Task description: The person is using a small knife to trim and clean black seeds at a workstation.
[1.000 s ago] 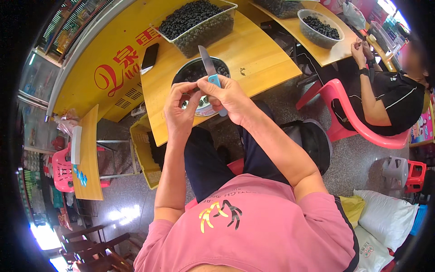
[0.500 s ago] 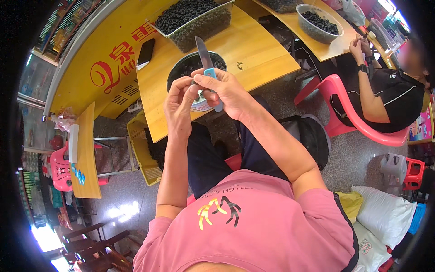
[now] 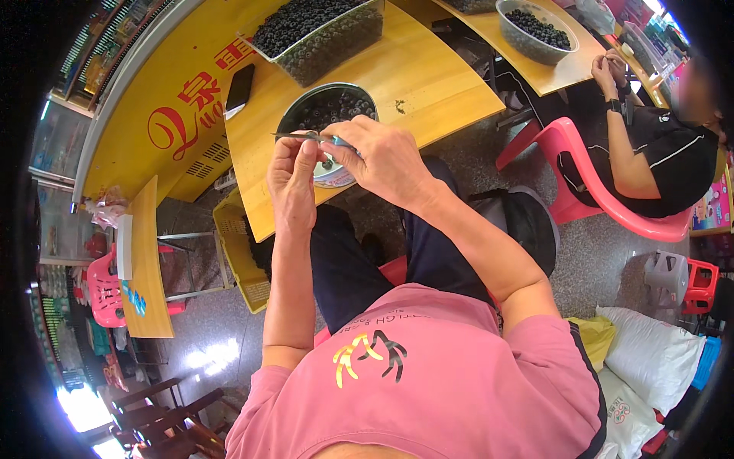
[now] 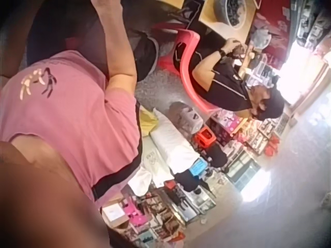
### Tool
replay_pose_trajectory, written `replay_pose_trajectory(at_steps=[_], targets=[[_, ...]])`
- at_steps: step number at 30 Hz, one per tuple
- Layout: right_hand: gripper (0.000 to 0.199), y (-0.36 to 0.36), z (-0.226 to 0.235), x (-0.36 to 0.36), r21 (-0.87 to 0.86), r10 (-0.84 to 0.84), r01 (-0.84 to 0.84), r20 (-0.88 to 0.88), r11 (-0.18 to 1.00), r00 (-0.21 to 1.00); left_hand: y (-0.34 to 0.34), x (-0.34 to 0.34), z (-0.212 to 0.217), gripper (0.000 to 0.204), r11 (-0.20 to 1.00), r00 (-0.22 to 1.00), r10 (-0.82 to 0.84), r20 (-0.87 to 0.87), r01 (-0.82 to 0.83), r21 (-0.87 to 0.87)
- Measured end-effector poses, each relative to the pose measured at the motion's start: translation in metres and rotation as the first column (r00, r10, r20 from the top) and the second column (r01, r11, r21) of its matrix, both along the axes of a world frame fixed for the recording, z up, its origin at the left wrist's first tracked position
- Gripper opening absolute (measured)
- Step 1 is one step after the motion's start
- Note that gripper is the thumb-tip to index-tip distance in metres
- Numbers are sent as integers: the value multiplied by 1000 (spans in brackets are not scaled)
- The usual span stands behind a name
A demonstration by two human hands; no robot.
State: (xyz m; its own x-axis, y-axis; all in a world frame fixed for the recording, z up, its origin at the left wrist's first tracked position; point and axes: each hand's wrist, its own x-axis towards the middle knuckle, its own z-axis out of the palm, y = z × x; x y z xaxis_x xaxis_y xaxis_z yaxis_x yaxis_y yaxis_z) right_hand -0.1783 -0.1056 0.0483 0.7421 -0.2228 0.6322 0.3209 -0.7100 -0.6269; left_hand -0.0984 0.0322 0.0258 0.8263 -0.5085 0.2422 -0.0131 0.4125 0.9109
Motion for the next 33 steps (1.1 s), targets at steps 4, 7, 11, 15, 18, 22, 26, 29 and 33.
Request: replay_pose_trajectory(at_steps=[4, 7, 11, 15, 18, 22, 26, 29, 33], targets=[[15, -5, 0, 0, -101, -45, 46, 10, 994, 999, 0, 0, 0, 17, 1000, 1000, -10, -28, 10, -8], [14, -8, -2, 1, -146, -58, 58, -2, 988, 998, -1, -1, 3, 16, 999, 1000, -23, -8, 23, -28], [15, -9, -4, 3, -211, -69, 73, 28, 975, 997, -1, 0, 3, 15, 998, 1000, -29, -7, 29, -52], [16, -7, -7, 9, -207, -69, 68, -1, 976, 998, 1, 3, -4, 12, 985, 997, -67, -42, 59, -159], [13, 4, -1, 15, -231, -88, 90, 21, 969, 996, 7, 7, -10, 10, 959, 990, -94, -105, 62, -275], [9, 2, 0, 21, -364, -181, 153, -45, 919, 982, 12, 0, -2, 9, 943, 998, -59, -13, 51, -328], [12, -9, -5, 30, -282, -231, 215, -24, 935, 973, 10, 1, 16, 11, 944, 993, 19, 121, 22, -328], [22, 4, 26, 19, -12, -111, 110, -129, 994, 985, 13, 1, 11, 13, 962, 998, 55, 40, -42, -271], [30, 11, 26, 18, 561, 351, -180, -213, 808, 912, 12, -5, 5, 13, 981, 997, 73, -18, -75, -178]])
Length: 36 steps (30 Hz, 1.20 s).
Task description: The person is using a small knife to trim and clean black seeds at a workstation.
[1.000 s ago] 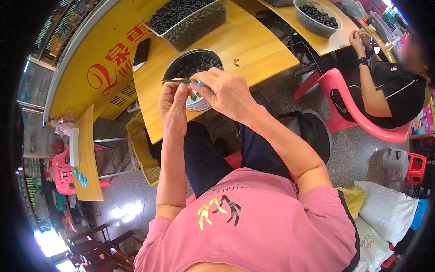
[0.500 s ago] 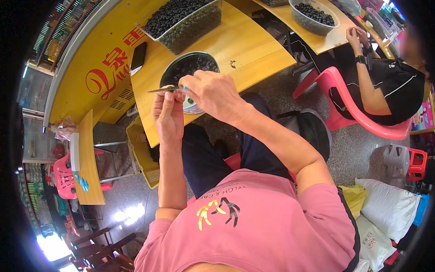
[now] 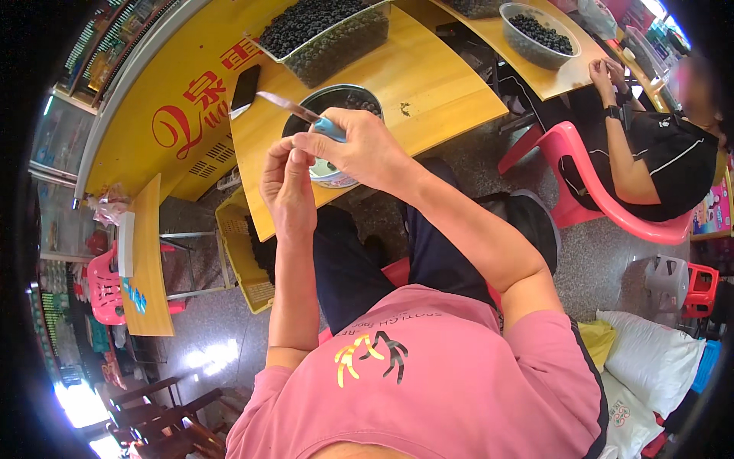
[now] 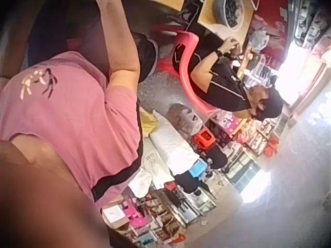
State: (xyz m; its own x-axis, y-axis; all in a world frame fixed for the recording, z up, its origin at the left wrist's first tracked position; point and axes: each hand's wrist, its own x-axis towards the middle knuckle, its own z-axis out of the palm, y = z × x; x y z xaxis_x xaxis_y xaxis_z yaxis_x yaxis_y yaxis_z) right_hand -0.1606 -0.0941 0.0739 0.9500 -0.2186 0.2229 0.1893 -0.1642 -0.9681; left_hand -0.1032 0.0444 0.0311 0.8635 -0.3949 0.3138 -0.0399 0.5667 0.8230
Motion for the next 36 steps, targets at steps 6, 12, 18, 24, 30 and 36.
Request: replay_pose_trajectory(at_steps=[6, 12, 18, 24, 30, 36], targets=[[28, 6, 6, -6, 416, 175, -131, -69, 900, 982, 4, 3, -7, 12, 1000, 997, -13, 70, 11, 25], [27, 6, -1, -5, 417, 186, -130, -97, 900, 978, 7, 0, -2, 13, 998, 997, -59, 43, 60, -23], [16, 12, -3, -14, -389, -129, 251, 314, 886, 941, 4, -10, 8, 14, 991, 995, -66, -81, 56, -121], [16, 7, -6, -17, -593, -105, 379, 443, 710, 891, 3, -11, 5, 14, 991, 996, -79, -36, 75, -107], [16, 4, -6, -20, -613, -100, 412, 477, 674, 873, 1, -14, 6, 16, 994, 996, -81, -30, 79, -72], [15, 2, -6, -20, -614, -88, 426, 501, 664, 861, -2, -15, 8, 18, 996, 998, -60, -37, 58, -64]])
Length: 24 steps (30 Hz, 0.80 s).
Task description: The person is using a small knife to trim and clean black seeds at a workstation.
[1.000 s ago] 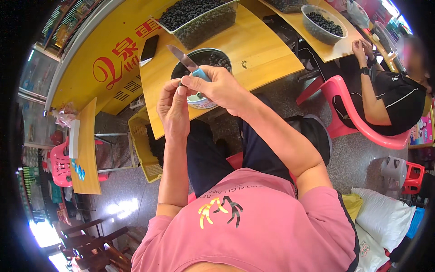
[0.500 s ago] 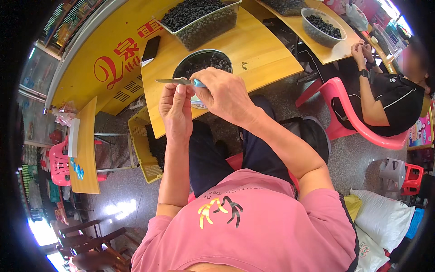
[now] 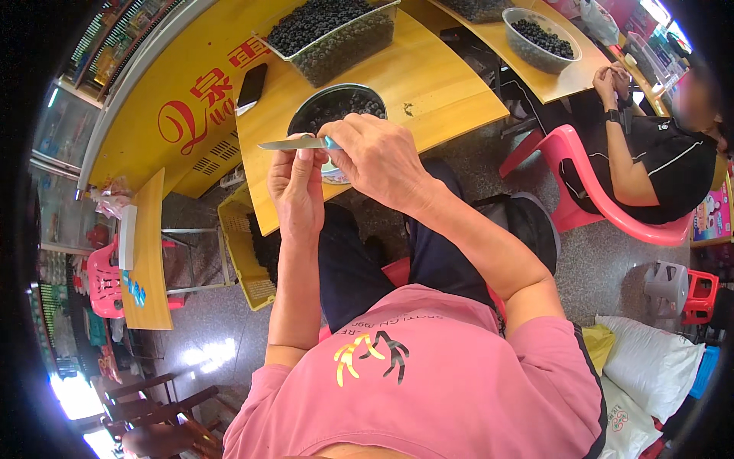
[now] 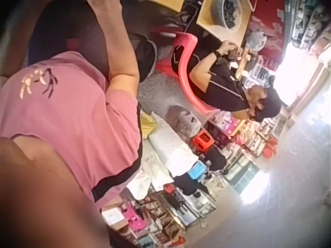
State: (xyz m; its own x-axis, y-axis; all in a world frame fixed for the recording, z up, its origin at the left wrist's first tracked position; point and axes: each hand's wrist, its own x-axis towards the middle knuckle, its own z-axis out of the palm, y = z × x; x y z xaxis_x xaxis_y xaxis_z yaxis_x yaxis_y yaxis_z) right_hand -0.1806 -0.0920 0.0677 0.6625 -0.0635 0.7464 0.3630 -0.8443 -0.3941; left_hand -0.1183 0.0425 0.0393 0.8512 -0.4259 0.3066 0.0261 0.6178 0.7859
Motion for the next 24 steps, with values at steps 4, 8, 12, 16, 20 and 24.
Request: replay_pose_trajectory(at_steps=[4, 8, 12, 16, 20, 24], targets=[[15, -2, 1, -1, -11, -12, 12, -13, 1000, 1000, 0, 1, -2, 18, 1000, 1000, -23, 7, 23, -3], [15, -2, -1, 0, -6, -10, 10, -2, 1000, 1000, -2, 1, -1, 18, 1000, 1000, -29, 7, 29, 0], [14, -4, -4, 3, -18, -5, 5, 1, 1000, 1000, 1, 6, -2, 17, 998, 997, -58, 41, 58, -1], [11, -25, -31, 19, -90, -194, 182, -152, 979, 969, 4, 4, -1, 15, 987, 976, -139, 168, 150, -53], [22, -12, -7, 14, 374, 85, 37, -303, 927, 949, 8, 3, 3, 12, 999, 996, -33, 88, 36, -35], [29, 6, 6, 10, 756, 480, -145, -244, 639, 843, 12, 5, -8, 10, 995, 992, 56, 116, -64, 71]])
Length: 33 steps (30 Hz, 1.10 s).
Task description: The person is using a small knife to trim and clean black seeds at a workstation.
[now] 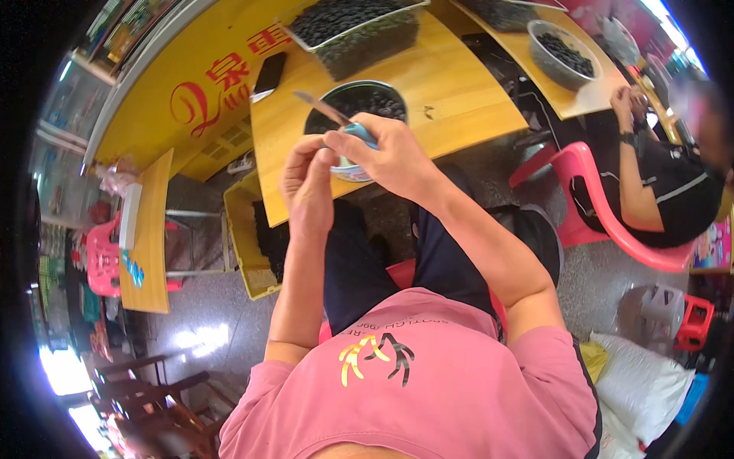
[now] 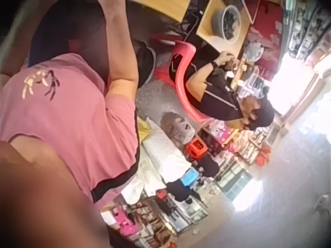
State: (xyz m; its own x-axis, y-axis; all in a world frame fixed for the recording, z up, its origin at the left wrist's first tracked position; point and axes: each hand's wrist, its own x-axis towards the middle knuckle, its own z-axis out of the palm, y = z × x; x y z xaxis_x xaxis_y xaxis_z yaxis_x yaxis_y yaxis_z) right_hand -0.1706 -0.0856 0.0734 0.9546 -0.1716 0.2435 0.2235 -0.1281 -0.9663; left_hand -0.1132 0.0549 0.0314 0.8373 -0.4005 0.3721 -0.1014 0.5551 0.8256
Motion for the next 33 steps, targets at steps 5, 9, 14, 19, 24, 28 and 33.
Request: replay_pose_trajectory(at_steps=[5, 9, 14, 19, 24, 28, 33], targets=[[24, 8, 3, -8, 336, 139, -82, -148, 938, 979, 5, -5, 5, 13, 1000, 997, -15, 78, 14, 16], [23, 17, 0, -8, 510, 252, -125, -188, 851, 949, 23, -2, 2, 13, 996, 995, -82, 48, 83, -18], [22, 13, -5, 0, 463, 288, -153, -237, 873, 928, 68, 7, 5, 14, 977, 984, 126, 126, -145, 156], [20, -30, -9, -6, 427, 118, -30, -181, 904, 976, 131, 57, -8, 14, 635, 758, 549, 352, -652, 415], [21, -52, -20, -16, 359, 18, 58, -204, 932, 979, 115, 74, 2, 23, 464, 656, 363, 661, -743, 482], [22, -45, -24, -21, 323, 23, 54, -232, 945, 973, 50, 67, 27, 13, 593, 783, -182, 595, -395, 702], [22, -48, -23, -28, 265, 31, 37, -251, 963, 968, -19, 97, -3, 18, 174, 626, -596, 503, -511, 842]])
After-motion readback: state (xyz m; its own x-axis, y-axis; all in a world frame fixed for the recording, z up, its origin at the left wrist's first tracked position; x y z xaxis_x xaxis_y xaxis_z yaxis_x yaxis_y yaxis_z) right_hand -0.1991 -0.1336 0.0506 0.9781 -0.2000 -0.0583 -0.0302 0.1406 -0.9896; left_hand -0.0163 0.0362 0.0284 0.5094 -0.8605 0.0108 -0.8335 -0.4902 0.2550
